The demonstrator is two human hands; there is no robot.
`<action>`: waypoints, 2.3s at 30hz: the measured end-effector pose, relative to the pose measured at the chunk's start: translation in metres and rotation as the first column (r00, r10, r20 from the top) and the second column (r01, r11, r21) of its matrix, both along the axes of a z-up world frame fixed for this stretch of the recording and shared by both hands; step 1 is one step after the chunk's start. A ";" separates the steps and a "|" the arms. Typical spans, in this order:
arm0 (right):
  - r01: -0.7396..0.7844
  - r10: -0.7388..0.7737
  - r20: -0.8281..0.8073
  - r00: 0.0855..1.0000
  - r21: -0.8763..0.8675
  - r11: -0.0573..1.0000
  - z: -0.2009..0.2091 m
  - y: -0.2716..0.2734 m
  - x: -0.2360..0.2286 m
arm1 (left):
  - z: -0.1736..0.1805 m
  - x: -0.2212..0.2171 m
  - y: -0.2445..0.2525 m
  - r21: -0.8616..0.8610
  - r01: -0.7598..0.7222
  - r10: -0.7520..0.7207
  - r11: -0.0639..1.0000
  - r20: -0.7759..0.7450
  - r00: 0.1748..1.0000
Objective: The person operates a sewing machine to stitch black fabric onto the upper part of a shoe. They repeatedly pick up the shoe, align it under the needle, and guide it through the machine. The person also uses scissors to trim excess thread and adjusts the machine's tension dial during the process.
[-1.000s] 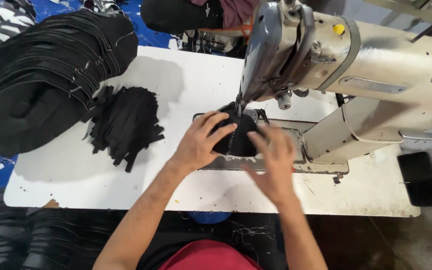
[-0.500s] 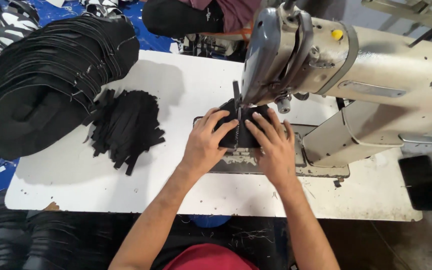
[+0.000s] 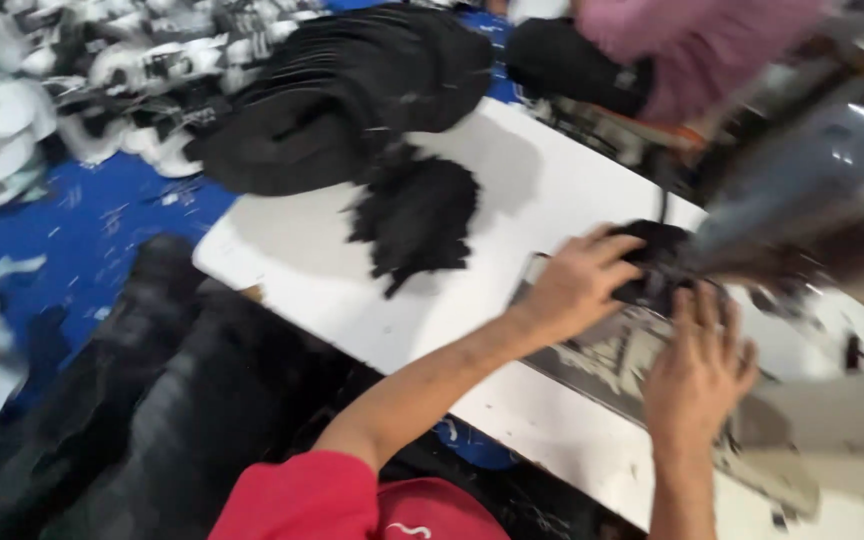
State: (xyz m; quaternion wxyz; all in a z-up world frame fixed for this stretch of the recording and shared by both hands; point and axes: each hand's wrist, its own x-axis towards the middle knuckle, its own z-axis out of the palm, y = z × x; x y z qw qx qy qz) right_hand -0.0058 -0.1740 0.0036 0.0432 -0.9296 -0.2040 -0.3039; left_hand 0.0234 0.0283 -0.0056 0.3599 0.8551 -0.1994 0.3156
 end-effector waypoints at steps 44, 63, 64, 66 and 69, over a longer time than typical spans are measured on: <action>0.554 0.656 -0.345 0.672 0.821 -0.136 -0.130 -0.018 -0.111 | -0.071 -0.112 0.092 -0.532 -0.429 0.166 0.730 -0.470 0.867; 0.077 0.310 -0.683 0.661 0.472 0.878 0.058 -0.034 -0.061 | 0.101 -0.069 0.021 0.098 0.474 -0.301 0.875 -0.656 0.692; 0.077 0.310 -0.681 0.663 0.474 0.877 0.053 -0.032 -0.042 | 0.096 -0.055 0.019 0.100 0.475 -0.301 0.874 -0.655 0.693; 0.140 0.286 -0.653 0.701 0.520 0.843 0.041 -0.029 -0.002 | 0.085 -0.026 0.015 0.083 0.244 -0.159 0.966 -0.551 0.819; 0.266 0.299 -0.701 0.647 0.575 0.773 0.041 -0.024 0.029 | 0.056 0.018 0.015 -0.100 0.200 -0.221 0.975 -0.571 0.790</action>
